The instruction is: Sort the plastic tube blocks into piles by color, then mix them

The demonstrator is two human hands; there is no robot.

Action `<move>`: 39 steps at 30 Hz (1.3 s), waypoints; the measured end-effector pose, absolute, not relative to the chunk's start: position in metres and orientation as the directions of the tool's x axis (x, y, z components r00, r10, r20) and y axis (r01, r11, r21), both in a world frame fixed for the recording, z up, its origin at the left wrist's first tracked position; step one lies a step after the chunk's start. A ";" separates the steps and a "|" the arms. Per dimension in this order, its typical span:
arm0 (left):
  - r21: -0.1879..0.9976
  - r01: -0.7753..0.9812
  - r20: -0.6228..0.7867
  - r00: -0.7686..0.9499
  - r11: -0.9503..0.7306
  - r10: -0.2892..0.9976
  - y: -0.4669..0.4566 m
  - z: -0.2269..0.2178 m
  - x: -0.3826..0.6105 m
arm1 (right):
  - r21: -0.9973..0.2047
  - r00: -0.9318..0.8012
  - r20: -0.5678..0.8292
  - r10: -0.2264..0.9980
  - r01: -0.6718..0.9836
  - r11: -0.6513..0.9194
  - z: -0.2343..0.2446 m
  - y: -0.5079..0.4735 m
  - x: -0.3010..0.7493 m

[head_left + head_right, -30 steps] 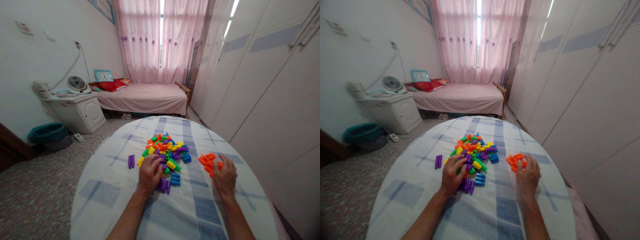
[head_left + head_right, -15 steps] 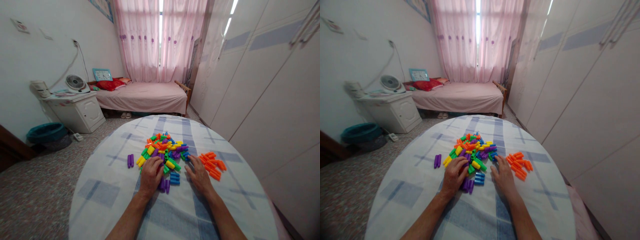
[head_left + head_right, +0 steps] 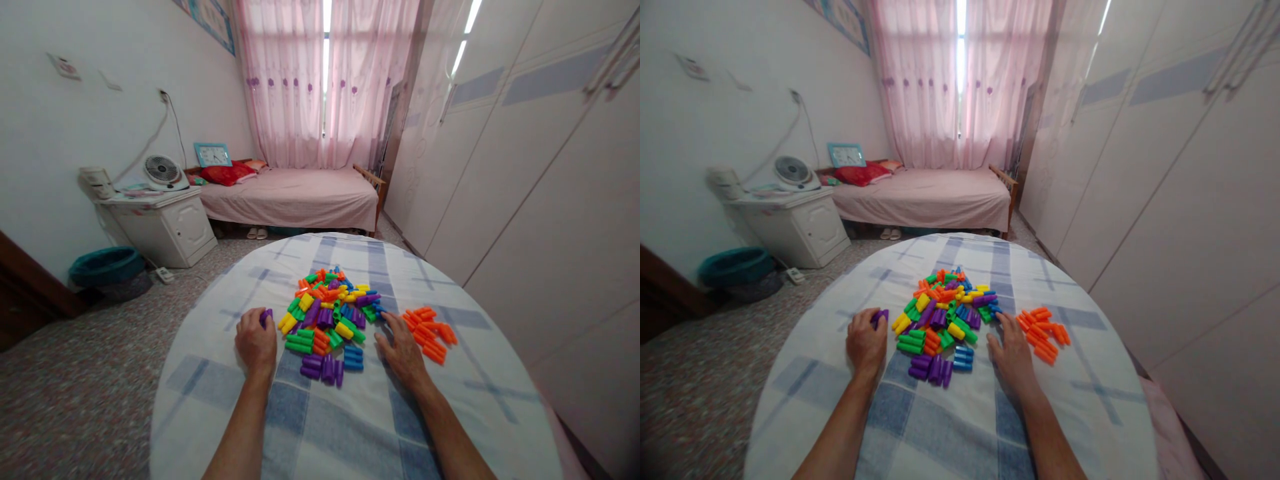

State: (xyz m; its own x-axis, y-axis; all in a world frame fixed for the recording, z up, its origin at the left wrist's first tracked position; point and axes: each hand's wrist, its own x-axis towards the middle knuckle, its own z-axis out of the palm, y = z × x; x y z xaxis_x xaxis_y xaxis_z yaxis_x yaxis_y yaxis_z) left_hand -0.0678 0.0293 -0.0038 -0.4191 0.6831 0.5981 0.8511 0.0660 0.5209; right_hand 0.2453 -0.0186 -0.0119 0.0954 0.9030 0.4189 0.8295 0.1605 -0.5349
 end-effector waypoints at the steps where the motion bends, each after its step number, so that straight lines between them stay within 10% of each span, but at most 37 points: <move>1: 0.521 0.849 0.574 -0.425 0.088 0.700 0.028 -0.004 -0.065 | -0.533 0.094 0.421 0.902 0.831 0.162 -0.013 -0.018 0.246; 20: 0.134 0.990 0.307 -0.088 0.049 0.948 0.025 0.015 -0.072 | -0.509 0.121 0.415 0.902 0.852 0.121 -0.012 -0.018 0.244; 32: 0.402 0.825 0.560 0.122 -0.398 0.820 0.016 0.032 -0.036 | -0.504 0.140 0.357 0.924 0.861 0.064 -0.011 -0.015 0.247; 39: 0.422 0.846 0.526 0.063 -0.325 0.848 0.018 0.019 -0.019 | -0.496 0.118 0.378 0.918 0.863 0.093 -0.021 -0.012 0.252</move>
